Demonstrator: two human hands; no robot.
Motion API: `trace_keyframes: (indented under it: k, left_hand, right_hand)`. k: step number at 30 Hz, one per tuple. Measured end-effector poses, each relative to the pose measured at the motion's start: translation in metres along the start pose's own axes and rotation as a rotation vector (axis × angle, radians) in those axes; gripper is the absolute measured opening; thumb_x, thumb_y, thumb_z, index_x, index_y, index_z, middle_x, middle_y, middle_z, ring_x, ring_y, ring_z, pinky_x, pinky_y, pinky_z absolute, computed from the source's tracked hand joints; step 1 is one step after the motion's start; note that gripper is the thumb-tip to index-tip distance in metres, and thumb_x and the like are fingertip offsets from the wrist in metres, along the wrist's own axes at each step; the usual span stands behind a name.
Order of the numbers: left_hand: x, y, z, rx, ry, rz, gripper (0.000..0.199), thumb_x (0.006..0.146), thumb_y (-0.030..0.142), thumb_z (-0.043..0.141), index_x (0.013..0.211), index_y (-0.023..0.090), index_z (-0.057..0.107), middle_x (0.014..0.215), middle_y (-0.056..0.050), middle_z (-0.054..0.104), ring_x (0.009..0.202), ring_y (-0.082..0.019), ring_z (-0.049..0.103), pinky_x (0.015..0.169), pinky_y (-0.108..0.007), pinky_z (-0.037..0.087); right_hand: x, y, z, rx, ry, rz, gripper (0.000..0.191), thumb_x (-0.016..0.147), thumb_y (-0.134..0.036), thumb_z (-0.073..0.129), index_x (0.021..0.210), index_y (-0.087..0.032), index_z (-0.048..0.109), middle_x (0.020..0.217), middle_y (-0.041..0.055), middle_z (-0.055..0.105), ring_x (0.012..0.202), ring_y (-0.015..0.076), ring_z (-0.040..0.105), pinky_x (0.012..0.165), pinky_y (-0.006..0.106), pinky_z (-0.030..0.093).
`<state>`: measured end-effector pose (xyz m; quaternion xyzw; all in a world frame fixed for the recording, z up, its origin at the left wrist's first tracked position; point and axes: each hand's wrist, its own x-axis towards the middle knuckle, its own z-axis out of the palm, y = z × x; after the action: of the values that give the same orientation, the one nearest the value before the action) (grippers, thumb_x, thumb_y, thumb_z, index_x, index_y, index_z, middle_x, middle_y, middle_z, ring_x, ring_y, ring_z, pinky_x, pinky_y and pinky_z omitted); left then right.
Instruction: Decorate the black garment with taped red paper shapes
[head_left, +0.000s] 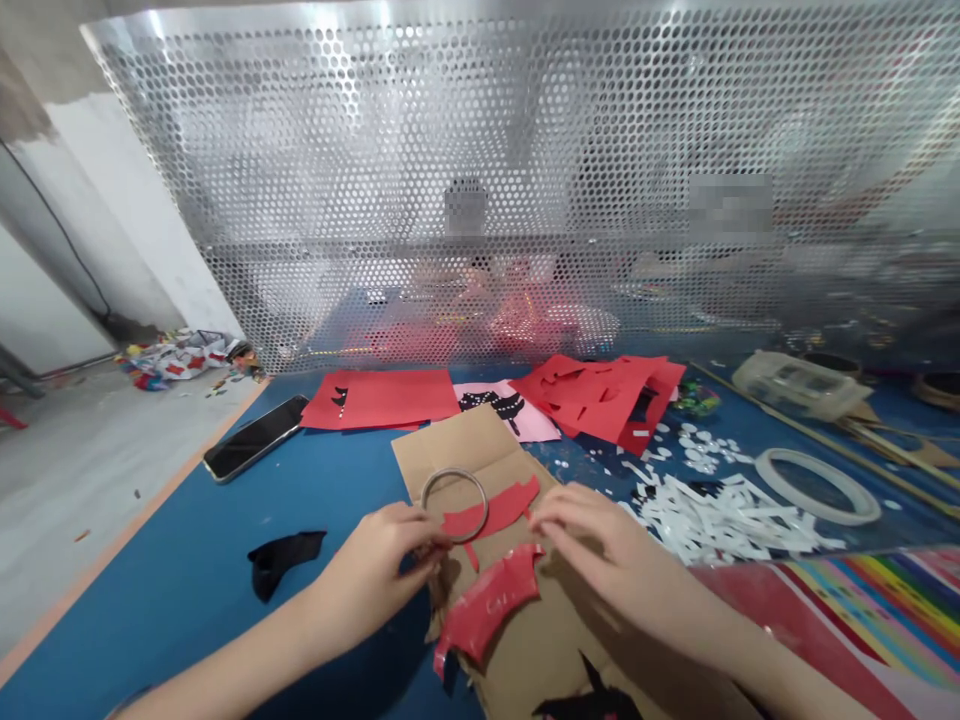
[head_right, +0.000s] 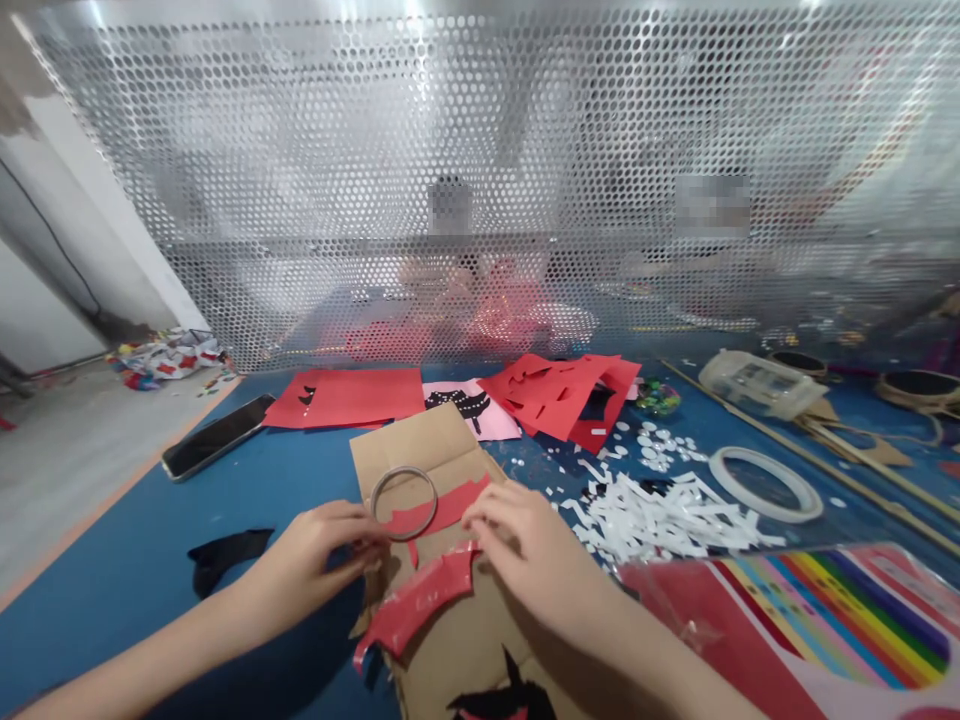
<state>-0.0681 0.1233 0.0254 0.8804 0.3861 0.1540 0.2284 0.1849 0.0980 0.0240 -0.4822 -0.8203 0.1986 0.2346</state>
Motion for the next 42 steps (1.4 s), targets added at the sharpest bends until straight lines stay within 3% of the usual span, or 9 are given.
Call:
trace_keyframes:
  k: [3,7,14,19,28,35,42]
  left_hand:
    - [0.001,-0.003,0.002,0.052,0.039,0.027,0.019,0.086,0.013,0.051,0.094,0.023,0.066,0.087,-0.003,0.067,0.079,-0.019,0.057,0.069,-0.03,0.044]
    - [0.002,-0.005,0.003,0.119,0.082,0.066,0.02,0.089,0.013,0.047,0.095,0.022,0.064,0.092,-0.004,0.064,0.081,-0.02,0.055,0.071,-0.032,0.045]
    - [0.0,-0.011,0.007,0.213,0.101,0.114,0.031,0.088,0.006,0.041,0.105,0.022,0.06,0.101,-0.006,0.06,0.091,-0.02,0.053,0.078,-0.035,0.046]
    - [0.001,-0.016,0.009,0.285,0.1,0.082,0.033,0.089,0.008,0.041,0.116,0.022,0.055,0.114,-0.007,0.059,0.103,-0.025,0.049,0.081,-0.04,0.044]
    - [0.003,-0.019,0.007,0.293,0.067,0.05,0.017,0.088,0.017,0.05,0.092,0.024,0.066,0.088,-0.003,0.065,0.085,-0.023,0.053,0.07,-0.035,0.04]
    - [-0.002,0.003,-0.002,0.161,0.17,0.04,0.018,0.09,0.017,0.047,0.093,0.021,0.064,0.088,-0.005,0.062,0.083,-0.019,0.056,0.076,-0.036,0.041]
    - [-0.019,0.043,-0.003,-0.352,0.257,0.01,0.013,0.087,0.015,0.053,0.082,0.021,0.062,0.076,0.0,0.055,0.069,-0.013,0.053,0.063,-0.023,0.044]
  right_hand:
    - [0.001,0.011,-0.006,-0.009,0.021,0.064,0.026,0.089,-0.011,0.038,0.092,-0.019,0.062,0.091,0.0042,0.059,0.087,0.0184,0.053,0.078,0.033,0.041]
    - [-0.001,0.013,0.002,-0.012,-0.028,0.053,0.032,0.082,-0.002,0.042,0.093,-0.022,0.065,0.091,0.0027,0.058,0.088,0.0169,0.053,0.078,0.029,0.041]
    - [-0.001,0.013,0.013,-0.039,-0.05,0.023,0.031,0.074,0.007,0.042,0.069,-0.017,0.061,0.082,0.0012,0.052,0.08,0.0128,0.049,0.072,0.025,0.037]
    - [-0.004,0.015,0.011,-0.08,-0.068,-0.012,0.031,0.073,0.007,0.045,0.069,-0.018,0.063,0.081,-0.0004,0.051,0.077,0.012,0.048,0.069,0.025,0.033]
    - [-0.004,0.012,-0.001,-0.175,0.061,0.008,0.028,0.08,-0.003,0.042,0.084,-0.02,0.064,0.087,0.0036,0.057,0.078,0.0185,0.049,0.067,0.032,0.032]
    - [-0.005,-0.003,0.001,-0.094,0.159,-0.049,0.026,0.084,-0.009,0.038,0.092,-0.019,0.061,0.087,0.004,0.059,0.082,0.0183,0.054,0.07,0.032,0.041]
    - [-0.016,-0.04,0.008,0.103,0.345,-0.119,0.026,0.091,-0.017,0.043,0.115,-0.023,0.052,0.109,0.0049,0.056,0.1,0.0166,0.054,0.083,0.029,0.047]
